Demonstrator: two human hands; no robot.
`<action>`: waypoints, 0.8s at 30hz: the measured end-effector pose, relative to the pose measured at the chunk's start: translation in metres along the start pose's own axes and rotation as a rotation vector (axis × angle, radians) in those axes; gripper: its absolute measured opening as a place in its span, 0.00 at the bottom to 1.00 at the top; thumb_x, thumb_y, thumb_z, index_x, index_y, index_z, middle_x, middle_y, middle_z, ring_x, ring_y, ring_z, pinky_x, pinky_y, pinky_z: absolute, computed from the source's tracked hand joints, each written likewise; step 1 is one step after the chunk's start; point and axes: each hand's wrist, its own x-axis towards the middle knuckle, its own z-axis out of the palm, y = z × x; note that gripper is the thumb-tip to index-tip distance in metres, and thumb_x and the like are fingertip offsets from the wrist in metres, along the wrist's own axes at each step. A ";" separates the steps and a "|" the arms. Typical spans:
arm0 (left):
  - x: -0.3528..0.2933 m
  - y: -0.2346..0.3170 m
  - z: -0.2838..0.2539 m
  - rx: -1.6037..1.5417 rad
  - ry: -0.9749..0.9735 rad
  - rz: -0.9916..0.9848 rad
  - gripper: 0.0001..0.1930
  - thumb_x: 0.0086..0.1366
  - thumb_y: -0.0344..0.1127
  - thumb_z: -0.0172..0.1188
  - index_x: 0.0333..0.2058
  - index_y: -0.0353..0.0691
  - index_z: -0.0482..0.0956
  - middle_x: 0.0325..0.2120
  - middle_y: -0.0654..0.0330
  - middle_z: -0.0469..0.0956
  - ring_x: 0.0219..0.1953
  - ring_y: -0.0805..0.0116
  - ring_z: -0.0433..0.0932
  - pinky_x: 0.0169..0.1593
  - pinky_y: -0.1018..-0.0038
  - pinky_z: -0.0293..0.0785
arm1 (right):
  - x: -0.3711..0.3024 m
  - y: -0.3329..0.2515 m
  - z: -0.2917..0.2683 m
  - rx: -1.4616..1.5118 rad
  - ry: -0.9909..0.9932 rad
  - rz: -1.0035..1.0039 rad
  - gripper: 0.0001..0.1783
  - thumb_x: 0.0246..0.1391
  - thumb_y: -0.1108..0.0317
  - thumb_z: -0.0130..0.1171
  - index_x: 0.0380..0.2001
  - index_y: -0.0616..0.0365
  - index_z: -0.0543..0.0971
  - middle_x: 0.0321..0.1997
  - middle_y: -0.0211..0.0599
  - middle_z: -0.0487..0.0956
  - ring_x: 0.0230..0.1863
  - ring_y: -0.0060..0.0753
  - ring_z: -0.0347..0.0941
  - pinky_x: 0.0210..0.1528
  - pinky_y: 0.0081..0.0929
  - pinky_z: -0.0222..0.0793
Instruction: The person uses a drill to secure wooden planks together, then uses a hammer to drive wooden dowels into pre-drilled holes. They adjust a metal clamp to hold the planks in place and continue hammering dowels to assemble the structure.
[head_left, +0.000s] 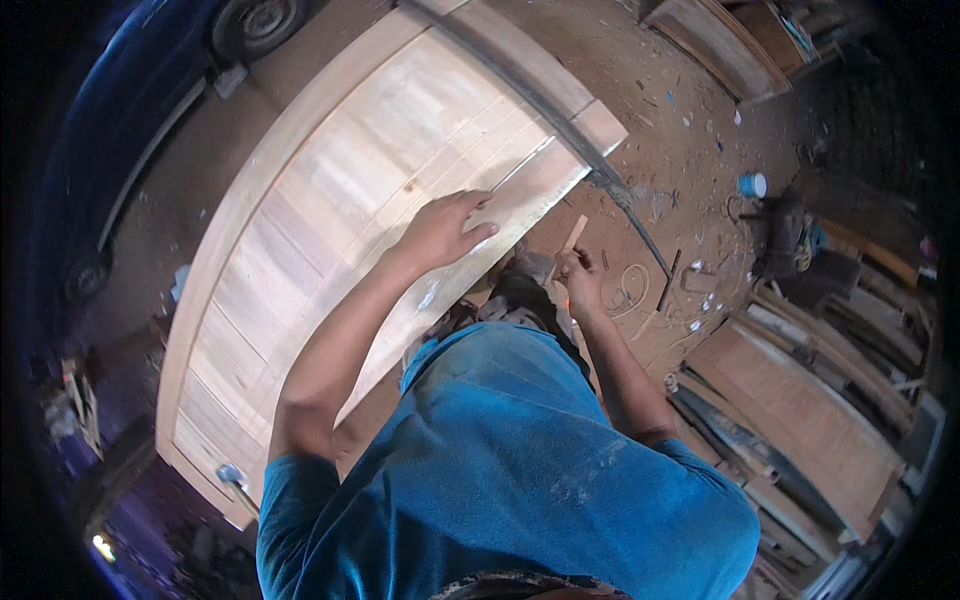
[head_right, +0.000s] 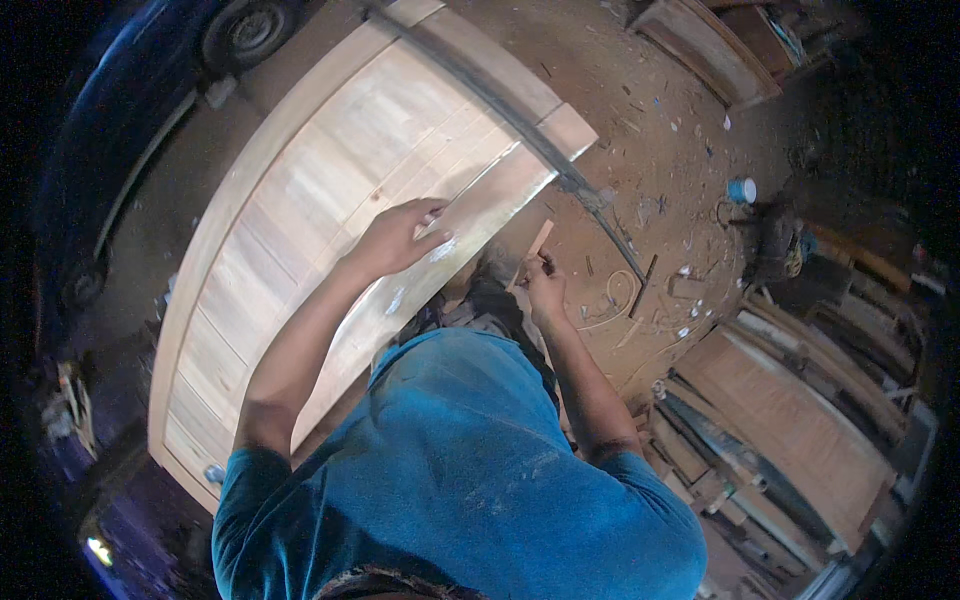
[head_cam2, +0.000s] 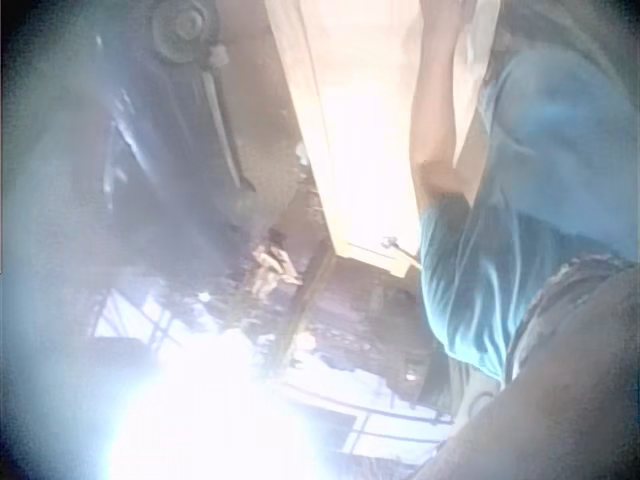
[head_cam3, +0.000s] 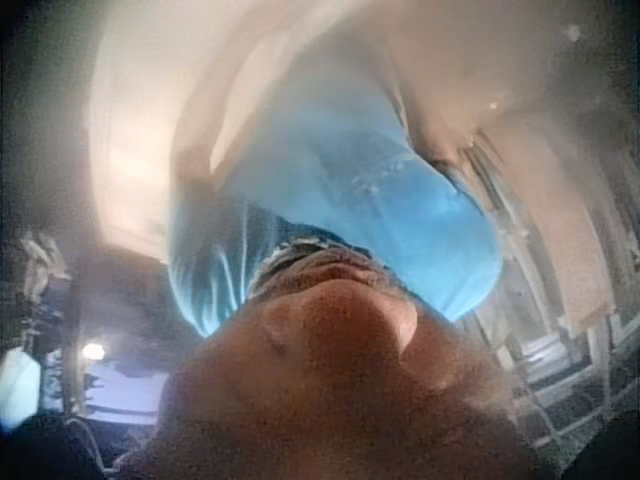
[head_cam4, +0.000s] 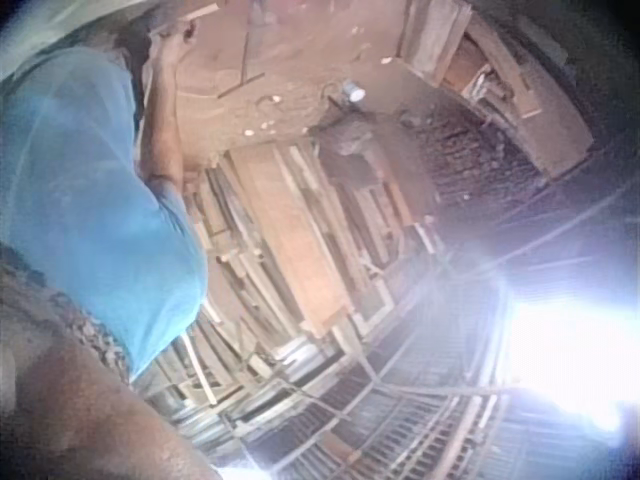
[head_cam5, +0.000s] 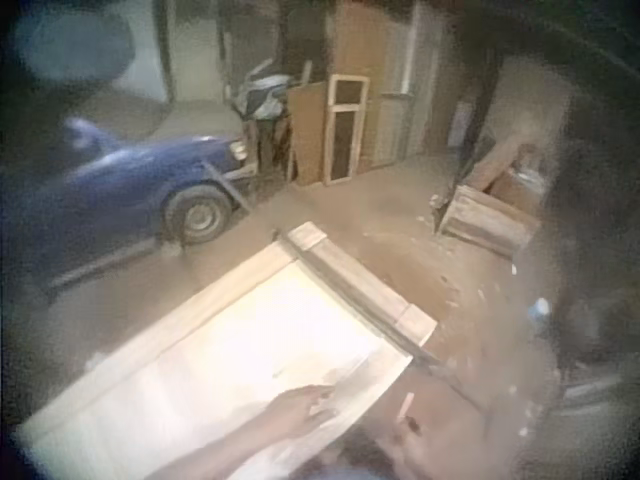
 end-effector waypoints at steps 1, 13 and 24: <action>0.026 0.009 0.005 0.072 -0.023 0.066 0.28 0.67 0.48 0.62 0.61 0.39 0.73 0.51 0.47 0.80 0.52 0.50 0.79 0.58 0.59 0.73 | 0.006 0.006 -0.005 -0.025 0.023 0.015 0.23 0.62 0.67 0.61 0.58 0.64 0.73 0.43 0.36 0.79 0.41 0.28 0.77 0.42 0.28 0.77; 0.289 0.066 0.097 0.768 -0.460 0.678 0.39 0.52 0.43 0.74 0.62 0.42 0.70 0.52 0.54 0.73 0.57 0.51 0.72 0.61 0.57 0.67 | 0.043 -0.059 0.035 -0.324 -0.151 -0.408 0.28 0.58 0.54 0.66 0.56 0.62 0.78 0.42 0.49 0.84 0.42 0.45 0.81 0.47 0.39 0.76; 0.342 0.063 0.117 0.665 -0.746 0.721 0.31 0.57 0.54 0.67 0.55 0.41 0.79 0.45 0.48 0.75 0.52 0.45 0.73 0.57 0.55 0.68 | 0.055 -0.059 -0.154 -0.273 0.022 -0.240 0.22 0.61 0.58 0.63 0.50 0.65 0.81 0.40 0.51 0.84 0.41 0.41 0.83 0.45 0.36 0.76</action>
